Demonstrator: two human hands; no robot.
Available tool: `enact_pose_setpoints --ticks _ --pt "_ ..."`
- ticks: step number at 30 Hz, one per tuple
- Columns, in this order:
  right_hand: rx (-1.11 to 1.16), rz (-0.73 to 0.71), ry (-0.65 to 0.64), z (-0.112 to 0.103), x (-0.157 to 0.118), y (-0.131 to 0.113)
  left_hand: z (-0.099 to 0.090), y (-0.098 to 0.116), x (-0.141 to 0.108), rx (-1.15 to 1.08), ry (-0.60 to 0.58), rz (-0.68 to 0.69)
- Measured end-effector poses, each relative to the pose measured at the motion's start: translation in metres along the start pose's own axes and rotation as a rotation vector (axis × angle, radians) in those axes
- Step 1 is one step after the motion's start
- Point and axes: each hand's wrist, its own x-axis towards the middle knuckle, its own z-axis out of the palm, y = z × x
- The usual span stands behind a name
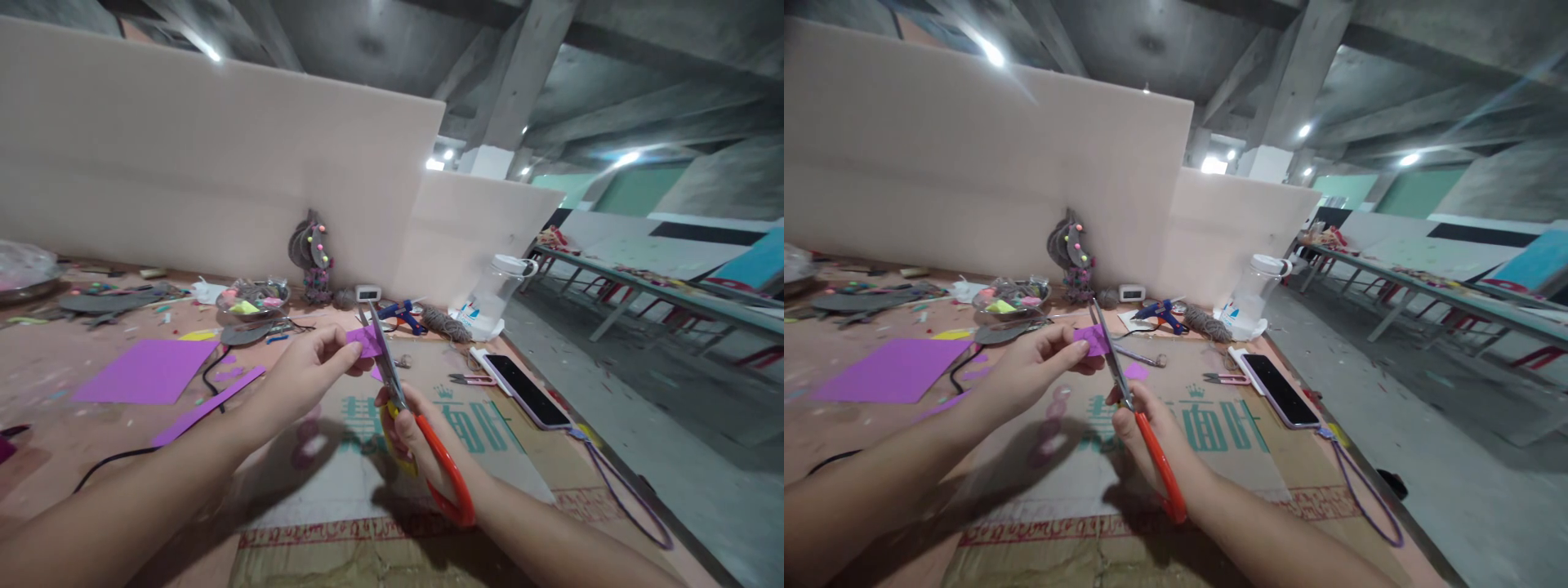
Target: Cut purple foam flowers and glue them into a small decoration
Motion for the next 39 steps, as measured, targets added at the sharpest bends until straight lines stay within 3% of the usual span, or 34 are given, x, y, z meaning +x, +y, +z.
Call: enact_pose_setpoints --ticks 21,39 --pt "0.112 0.049 -0.028 -0.001 0.0 -0.006 -0.009 0.007 0.005 0.03 0.009 0.046" --pt "0.016 0.076 -0.072 -0.001 -0.002 -0.012 -0.02 0.004 0.009 0.082 -0.019 0.127"
